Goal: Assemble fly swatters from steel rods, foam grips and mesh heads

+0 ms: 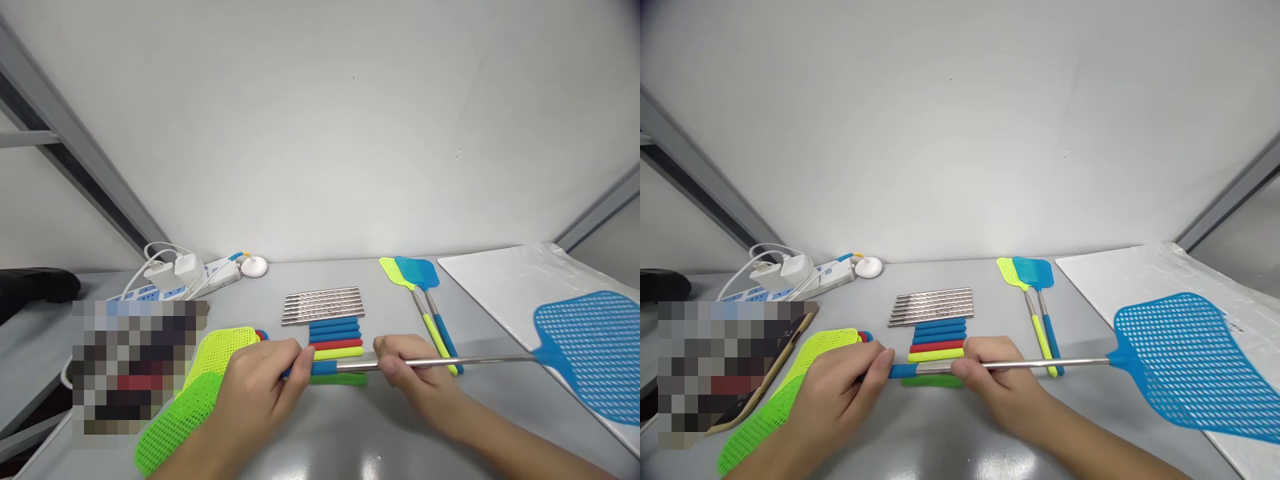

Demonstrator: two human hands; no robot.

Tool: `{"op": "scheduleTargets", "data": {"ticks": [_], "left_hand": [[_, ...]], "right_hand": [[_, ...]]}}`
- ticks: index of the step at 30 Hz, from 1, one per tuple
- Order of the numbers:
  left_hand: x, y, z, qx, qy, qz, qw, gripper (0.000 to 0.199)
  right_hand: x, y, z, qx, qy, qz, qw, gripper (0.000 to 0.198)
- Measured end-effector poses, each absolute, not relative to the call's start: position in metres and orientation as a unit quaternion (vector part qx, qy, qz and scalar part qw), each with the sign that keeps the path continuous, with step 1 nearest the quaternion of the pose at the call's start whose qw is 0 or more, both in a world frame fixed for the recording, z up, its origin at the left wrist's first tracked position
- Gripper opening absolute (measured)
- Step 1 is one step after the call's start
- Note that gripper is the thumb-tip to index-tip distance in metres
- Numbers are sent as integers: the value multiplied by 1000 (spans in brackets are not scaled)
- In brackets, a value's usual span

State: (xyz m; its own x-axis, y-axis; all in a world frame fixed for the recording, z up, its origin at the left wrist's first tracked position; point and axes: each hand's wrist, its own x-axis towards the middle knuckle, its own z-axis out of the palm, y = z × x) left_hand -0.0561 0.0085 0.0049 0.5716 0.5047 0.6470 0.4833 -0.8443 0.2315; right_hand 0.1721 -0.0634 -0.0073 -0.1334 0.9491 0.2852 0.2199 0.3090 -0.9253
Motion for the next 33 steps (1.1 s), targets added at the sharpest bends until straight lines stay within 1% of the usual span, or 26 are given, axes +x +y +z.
{"op": "scheduleTargets", "data": {"ticks": [3, 6, 8, 12, 15, 18, 22, 24, 28, 33], "left_hand": [[-63, 19, 7, 876, 305, 373, -18, 39], [-72, 31, 11, 861, 339, 377, -35, 41], [-77, 36, 13, 854, 352, 382, -37, 42], [-77, 37, 15, 847, 369, 382, -27, 42], [-76, 37, 14, 843, 383, 378, -8, 43], [-76, 37, 12, 841, 382, 383, 3, 43], [-66, 26, 8, 851, 365, 377, 6, 43], [-57, 14, 5, 871, 335, 361, 10, 41], [-43, -8, 1, 909, 280, 307, 29, 40], [-43, -11, 3, 908, 275, 318, -8, 43]], "right_hand": [[179, -55, -13, -438, -576, 430, 540, 43], [189, -46, -9, -416, -451, 479, 628, 56], [195, -43, -2, -394, -382, 490, 678, 63], [202, -41, 12, -378, -303, 459, 745, 62], [205, -42, 16, -387, -292, 408, 773, 52], [208, -42, 15, -404, -319, 348, 784, 39], [199, -43, 7, -408, -347, 300, 790, 39], [185, -47, 1, -411, -361, 311, 777, 38], [153, -57, -7, -386, -390, 386, 741, 42], [138, -63, -7, -370, -378, 416, 740, 45]]}}
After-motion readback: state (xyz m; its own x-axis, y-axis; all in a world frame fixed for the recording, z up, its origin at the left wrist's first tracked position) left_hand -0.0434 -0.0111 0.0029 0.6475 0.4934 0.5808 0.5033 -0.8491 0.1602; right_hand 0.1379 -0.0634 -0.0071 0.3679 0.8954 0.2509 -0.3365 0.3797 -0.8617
